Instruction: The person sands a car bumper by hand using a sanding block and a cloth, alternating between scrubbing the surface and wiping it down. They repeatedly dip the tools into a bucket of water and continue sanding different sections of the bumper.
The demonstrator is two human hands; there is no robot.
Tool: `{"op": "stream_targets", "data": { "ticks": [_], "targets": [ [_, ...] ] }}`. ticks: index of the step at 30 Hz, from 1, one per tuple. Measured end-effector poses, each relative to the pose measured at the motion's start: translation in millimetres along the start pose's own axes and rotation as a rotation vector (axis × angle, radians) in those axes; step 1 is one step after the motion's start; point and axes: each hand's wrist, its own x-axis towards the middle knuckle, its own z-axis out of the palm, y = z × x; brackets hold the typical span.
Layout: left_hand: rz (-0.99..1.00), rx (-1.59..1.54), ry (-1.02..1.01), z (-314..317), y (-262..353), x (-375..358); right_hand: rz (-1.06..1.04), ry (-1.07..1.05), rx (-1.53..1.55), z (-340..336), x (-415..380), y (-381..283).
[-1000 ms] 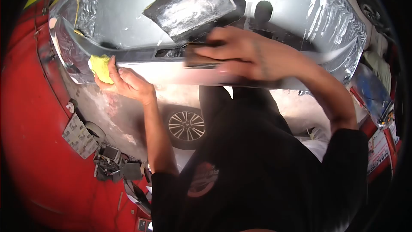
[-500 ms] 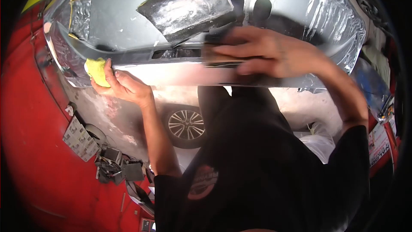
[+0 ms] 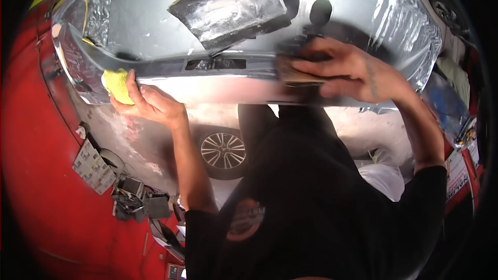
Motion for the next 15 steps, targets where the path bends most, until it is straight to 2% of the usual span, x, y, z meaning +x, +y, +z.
{"op": "stream_targets", "data": {
  "ticks": [3, 4, 7, 9, 11, 13, 15],
  "targets": [
    [0.001, -0.001, 0.000, -1, 1, -1, -0.088, 0.085, -0.040, 21, 50, -6],
    [0.013, 0.063, -0.007, -3, 1, 0, -0.014, 0.039, 0.037, 15, 57, -11],
    [0.001, -0.014, -0.016, -2, -1, 0, 0.055, -0.036, 0.044, 3, 27, -6],
    [0.008, -0.020, 0.000, 0, -5, -1, -0.026, -0.054, 0.031, -5, 19, -6],
    [0.028, -0.023, 0.015, 0, -7, -3, 0.057, 0.017, -0.030, 8, 20, -14],
    [0.050, -0.007, 0.024, 0, -10, -1, -0.064, 0.098, -0.061, 26, 61, -11],
    [0.017, 0.045, 0.026, -1, -7, 3, -0.077, 0.133, 0.030, 33, 85, -27]
  ]
}}
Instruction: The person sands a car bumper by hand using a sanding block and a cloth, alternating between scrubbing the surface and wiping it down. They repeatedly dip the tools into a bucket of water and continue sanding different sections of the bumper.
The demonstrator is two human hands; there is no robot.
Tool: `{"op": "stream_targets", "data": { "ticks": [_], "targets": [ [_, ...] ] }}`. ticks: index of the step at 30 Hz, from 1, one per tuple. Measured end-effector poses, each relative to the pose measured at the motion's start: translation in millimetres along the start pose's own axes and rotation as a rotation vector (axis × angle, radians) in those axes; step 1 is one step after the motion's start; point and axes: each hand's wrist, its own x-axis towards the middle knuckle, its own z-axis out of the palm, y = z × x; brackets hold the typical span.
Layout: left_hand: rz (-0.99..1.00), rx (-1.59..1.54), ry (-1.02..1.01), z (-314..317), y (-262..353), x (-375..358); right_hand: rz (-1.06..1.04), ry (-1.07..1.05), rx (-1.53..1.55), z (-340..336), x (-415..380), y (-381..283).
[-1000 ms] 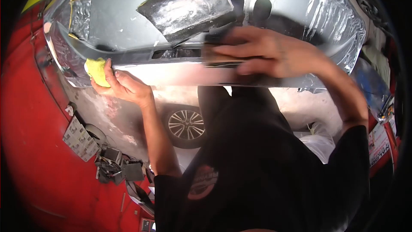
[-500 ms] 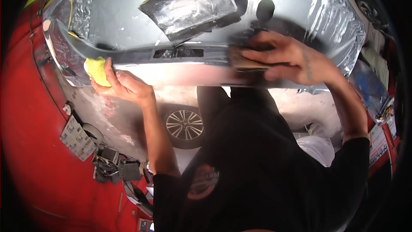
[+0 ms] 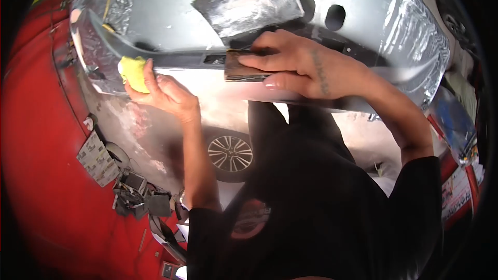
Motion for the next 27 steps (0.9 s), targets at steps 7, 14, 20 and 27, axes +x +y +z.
{"op": "stream_targets", "data": {
  "ticks": [7, 14, 20, 27],
  "targets": [
    [-0.002, 0.054, -0.015, -6, 3, -3, -0.054, -0.019, -0.224, 13, 31, -22],
    [0.112, 0.137, 0.011, -14, -2, 6, 0.060, 0.230, -0.045, 28, 53, -20],
    [0.229, 0.029, -0.103, -37, 10, 46, 0.144, 0.538, 0.905, 14, 4, -23],
    [0.468, -0.166, -0.455, -36, 150, 83, -0.084, 0.607, 1.329, 30, -23, -31]
  ]
}}
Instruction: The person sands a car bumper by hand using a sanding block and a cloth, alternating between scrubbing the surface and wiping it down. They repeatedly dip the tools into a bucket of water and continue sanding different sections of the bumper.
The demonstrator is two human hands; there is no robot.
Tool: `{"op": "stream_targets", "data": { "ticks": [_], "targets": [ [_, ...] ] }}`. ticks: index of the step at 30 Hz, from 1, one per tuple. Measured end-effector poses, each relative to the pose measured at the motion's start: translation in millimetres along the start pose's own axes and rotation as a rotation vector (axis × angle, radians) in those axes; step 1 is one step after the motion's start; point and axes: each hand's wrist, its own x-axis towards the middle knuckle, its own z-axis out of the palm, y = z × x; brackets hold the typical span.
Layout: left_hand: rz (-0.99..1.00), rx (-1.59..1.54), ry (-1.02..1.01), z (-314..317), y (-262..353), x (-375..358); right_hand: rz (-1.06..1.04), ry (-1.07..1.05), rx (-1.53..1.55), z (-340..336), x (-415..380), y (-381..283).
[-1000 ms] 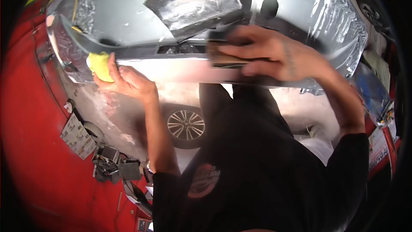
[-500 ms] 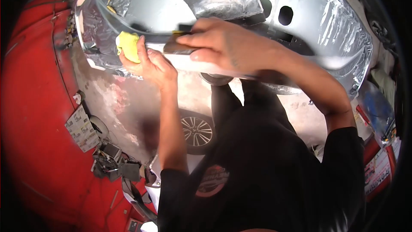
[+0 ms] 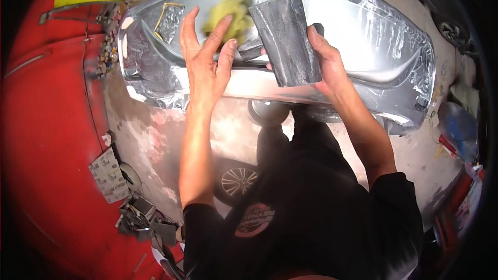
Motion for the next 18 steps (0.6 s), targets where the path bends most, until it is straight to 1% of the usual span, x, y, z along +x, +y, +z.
{"op": "stream_targets", "data": {
  "ticks": [1, 2, 3, 4, 5, 6, 7, 9, 10, 11, 12, 13, 14, 15, 16, 17, 18],
  "targets": [
    [0.017, 0.005, -0.001, -3, 6, 1, 0.039, -0.038, 0.098, 1, -4, -1],
    [-0.143, -0.274, 0.003, -4, 11, 1, 0.077, -0.076, 0.197, 2, -8, -1],
    [-0.307, -0.551, 0.002, -6, 15, 0, 0.062, -0.083, 0.206, 4, -11, 1],
    [-0.493, -0.841, -0.061, -9, 18, -5, 0.084, -0.124, 0.267, 7, -13, 6],
    [-0.483, -0.831, -0.068, -8, 20, -9, 0.108, -0.166, 0.328, 12, -14, 10],
    [-0.480, -0.892, -0.084, -4, 24, -13, 0.070, -0.117, 0.263, 20, -16, 13],
    [-0.481, -0.954, -0.097, -2, 27, -17, 0.067, -0.123, 0.272, 21, -16, 12],
    [-0.454, -0.922, -0.074, -9, 25, -27, -0.110, -0.140, -0.272, 22, -17, 7],
    [-0.439, -0.796, -0.100, -16, 19, -30, -0.132, -0.105, -0.399, 29, -25, -4],
    [-0.423, -0.672, -0.127, -23, 11, -33, -0.129, -0.102, -0.398, 27, -29, -7],
    [-0.477, -0.585, -0.123, -29, -1, -37, -0.168, -0.086, -0.622, 23, -32, -10],
    [-0.482, -0.587, -0.127, -35, -13, -35, -0.205, -0.070, -0.846, 19, -34, -10],
    [-0.422, -0.384, -0.148, -39, -27, -30, -0.251, -0.074, -0.943, 13, -35, -9],
    [-0.359, -0.186, -0.169, -37, -39, -25, -0.242, -0.068, -0.946, 11, -37, -9],
    [-0.294, -0.209, -0.173, -33, -42, -14, -0.192, -0.071, -1.058, 13, -39, -10],
    [-0.300, -0.227, -0.177, -26, -47, -2, -0.136, -0.071, -1.171, 15, -39, -8],
    [-0.011, -0.063, -0.188, -15, -54, 10, -0.095, -0.069, -1.193, 19, -38, -3]
  ]
}}
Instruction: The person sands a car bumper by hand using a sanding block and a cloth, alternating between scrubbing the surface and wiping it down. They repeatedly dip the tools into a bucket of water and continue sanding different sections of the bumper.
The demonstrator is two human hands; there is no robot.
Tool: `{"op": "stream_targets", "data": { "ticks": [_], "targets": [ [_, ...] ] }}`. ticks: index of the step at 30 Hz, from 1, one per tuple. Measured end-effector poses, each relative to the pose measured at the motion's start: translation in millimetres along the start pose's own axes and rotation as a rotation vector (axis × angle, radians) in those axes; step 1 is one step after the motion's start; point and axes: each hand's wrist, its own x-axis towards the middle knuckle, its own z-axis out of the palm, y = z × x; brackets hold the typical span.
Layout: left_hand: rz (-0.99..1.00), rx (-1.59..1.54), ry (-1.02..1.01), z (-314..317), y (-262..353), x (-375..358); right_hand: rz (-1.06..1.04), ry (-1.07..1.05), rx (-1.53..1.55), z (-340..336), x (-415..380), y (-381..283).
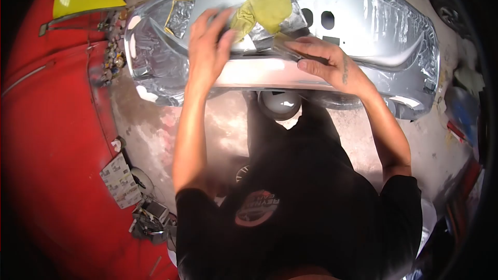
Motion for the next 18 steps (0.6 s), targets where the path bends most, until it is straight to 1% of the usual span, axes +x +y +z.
{"op": "stream_targets", "data": {
  "ticks": [1, 2, 3, 4, 7, 8, 9, 11, 12, 13, 15, 16, 17, 18],
  "targets": [
    [0.272, 0.186, -0.011, 9, -10, 10, 0.022, 0.005, -0.013, 8, 3, -4],
    [0.273, 0.156, -0.012, 21, -21, 18, 0.022, -0.019, -0.049, 17, 6, -9],
    [0.390, 0.159, -0.083, 33, -33, 25, 0.025, -0.041, -0.087, 25, 11, -15],
    [0.512, 0.157, -0.151, 41, -47, 30, 0.086, -0.073, -0.233, 32, 16, -27],
    [0.516, -0.056, -0.206, 41, -98, 46, 0.231, -0.050, -0.284, 46, 25, -44],
    [0.480, -0.083, -0.214, 32, -113, 44, 0.286, -0.001, -0.216, 51, 26, -42],
    [0.489, -0.095, -0.183, 19, -127, 42, 0.332, 0.000, -0.243, 50, 31, -49],
    [0.397, -0.106, -0.249, -4, -150, 34, 0.330, -0.041, -0.302, 49, 47, -59],
    [0.398, -0.139, -0.261, -10, -156, 30, 0.345, -0.058, -0.347, 51, 58, -66],
    [0.393, -0.114, -0.231, -17, -162, 27, 0.332, -0.083, -0.389, 53, 69, -64],
    [0.382, -0.110, -0.205, -16, -173, 27, 0.442, -0.209, -0.230, 73, 101, -70],
    [0.362, -0.101, -0.209, -13, -176, 30, 0.407, -0.228, -0.341, 87, 116, -64],
    [0.341, -0.094, -0.222, -10, -177, 30, 0.429, -0.235, -0.343, 100, 133, -64],
    [0.315, -0.120, -0.222, -6, -179, 31, 0.430, -0.288, -0.310, 114, 152, -65]
  ]
}}
